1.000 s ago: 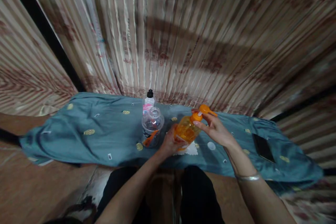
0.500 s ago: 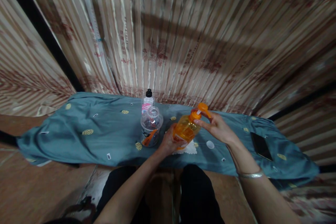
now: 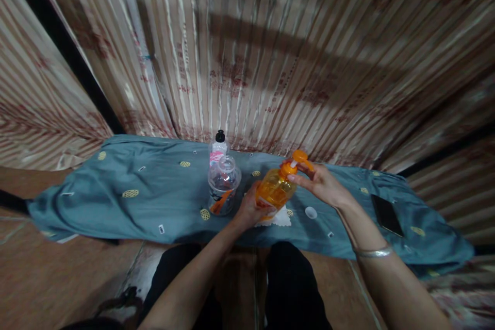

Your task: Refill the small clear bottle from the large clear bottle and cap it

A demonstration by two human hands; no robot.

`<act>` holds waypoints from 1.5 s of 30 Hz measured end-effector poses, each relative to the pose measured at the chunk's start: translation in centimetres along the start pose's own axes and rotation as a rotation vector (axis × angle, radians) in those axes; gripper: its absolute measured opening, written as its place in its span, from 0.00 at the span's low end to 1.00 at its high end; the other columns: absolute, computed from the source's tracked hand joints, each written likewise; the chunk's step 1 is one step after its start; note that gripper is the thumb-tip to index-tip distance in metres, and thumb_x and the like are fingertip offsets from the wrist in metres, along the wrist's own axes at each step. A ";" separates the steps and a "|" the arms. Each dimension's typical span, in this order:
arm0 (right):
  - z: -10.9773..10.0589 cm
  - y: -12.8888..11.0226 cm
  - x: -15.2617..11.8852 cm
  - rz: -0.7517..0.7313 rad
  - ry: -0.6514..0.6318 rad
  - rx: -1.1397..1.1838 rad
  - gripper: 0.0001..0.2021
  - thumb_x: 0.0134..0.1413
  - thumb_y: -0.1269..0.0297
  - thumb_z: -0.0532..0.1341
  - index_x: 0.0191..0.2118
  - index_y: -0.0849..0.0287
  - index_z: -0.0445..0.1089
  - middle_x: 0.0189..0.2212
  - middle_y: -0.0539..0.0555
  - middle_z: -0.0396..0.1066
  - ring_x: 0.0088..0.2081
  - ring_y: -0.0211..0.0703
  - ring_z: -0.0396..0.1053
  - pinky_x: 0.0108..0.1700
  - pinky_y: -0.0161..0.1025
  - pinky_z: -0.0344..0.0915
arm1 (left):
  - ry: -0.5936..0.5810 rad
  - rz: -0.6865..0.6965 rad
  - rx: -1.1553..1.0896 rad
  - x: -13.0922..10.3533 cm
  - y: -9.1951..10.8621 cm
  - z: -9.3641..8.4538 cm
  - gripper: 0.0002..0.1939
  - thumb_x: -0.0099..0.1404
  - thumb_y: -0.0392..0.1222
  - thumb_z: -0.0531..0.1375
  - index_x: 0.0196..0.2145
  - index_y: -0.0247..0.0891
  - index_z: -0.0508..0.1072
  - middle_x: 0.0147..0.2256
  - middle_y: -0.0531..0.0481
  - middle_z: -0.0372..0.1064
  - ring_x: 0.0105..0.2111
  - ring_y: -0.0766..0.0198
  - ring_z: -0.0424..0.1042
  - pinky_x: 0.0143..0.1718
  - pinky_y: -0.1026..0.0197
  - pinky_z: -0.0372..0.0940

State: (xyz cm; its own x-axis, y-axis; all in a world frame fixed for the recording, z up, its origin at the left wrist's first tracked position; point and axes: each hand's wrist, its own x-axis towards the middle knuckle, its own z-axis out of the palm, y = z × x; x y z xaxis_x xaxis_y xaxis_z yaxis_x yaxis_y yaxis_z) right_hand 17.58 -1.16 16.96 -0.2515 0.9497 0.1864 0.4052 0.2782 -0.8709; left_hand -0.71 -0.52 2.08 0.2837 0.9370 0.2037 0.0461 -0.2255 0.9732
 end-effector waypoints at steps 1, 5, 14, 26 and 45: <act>0.0 0.0 0.1 -0.002 -0.011 -0.004 0.23 0.47 0.44 0.68 0.44 0.56 0.76 0.47 0.56 0.76 0.53 0.55 0.71 0.61 0.54 0.62 | 0.001 -0.001 0.000 0.0 0.0 0.0 0.38 0.46 0.42 0.73 0.54 0.41 0.65 0.49 0.45 0.71 0.50 0.50 0.70 0.52 0.48 0.63; -0.7 -0.5 0.5 -0.004 -0.080 -0.039 0.25 0.46 0.41 0.68 0.42 0.56 0.77 0.44 0.56 0.77 0.51 0.55 0.72 0.59 0.53 0.64 | -0.007 0.009 -0.016 0.0 -0.1 0.0 0.37 0.47 0.43 0.72 0.54 0.40 0.64 0.49 0.44 0.71 0.49 0.51 0.71 0.52 0.49 0.63; -0.2 -0.1 0.0 -0.033 -0.002 -0.165 0.22 0.49 0.44 0.66 0.41 0.56 0.77 0.40 0.53 0.78 0.45 0.55 0.74 0.55 0.52 0.67 | -0.001 0.031 -0.025 -0.1 -0.4 0.1 0.37 0.48 0.44 0.72 0.54 0.42 0.63 0.48 0.46 0.71 0.49 0.51 0.71 0.51 0.48 0.64; 4.6 1.9 -1.7 -0.014 0.486 -0.128 0.19 0.52 0.49 0.65 0.45 0.55 0.75 0.45 0.57 0.77 0.49 0.55 0.73 0.56 0.53 0.65 | -0.004 0.009 -0.057 -0.1 -0.3 0.3 0.37 0.47 0.45 0.72 0.52 0.40 0.63 0.46 0.46 0.73 0.46 0.53 0.73 0.49 0.50 0.66; -0.3 -1.3 -0.5 -0.045 0.009 -0.098 0.31 0.49 0.46 0.68 0.58 0.50 0.67 0.56 0.55 0.71 0.57 0.52 0.68 0.61 0.51 0.63 | 0.018 -0.016 -0.010 0.1 0.1 0.0 0.40 0.45 0.43 0.73 0.54 0.40 0.64 0.47 0.44 0.72 0.49 0.48 0.71 0.53 0.45 0.63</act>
State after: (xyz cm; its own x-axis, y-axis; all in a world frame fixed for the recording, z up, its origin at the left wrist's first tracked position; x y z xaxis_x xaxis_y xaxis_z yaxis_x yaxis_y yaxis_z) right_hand 17.41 -1.92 18.16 -0.2638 0.9370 0.2291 0.4776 0.3332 -0.8129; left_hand -0.66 -0.42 2.16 0.2659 0.9452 0.1895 0.0409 -0.2075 0.9774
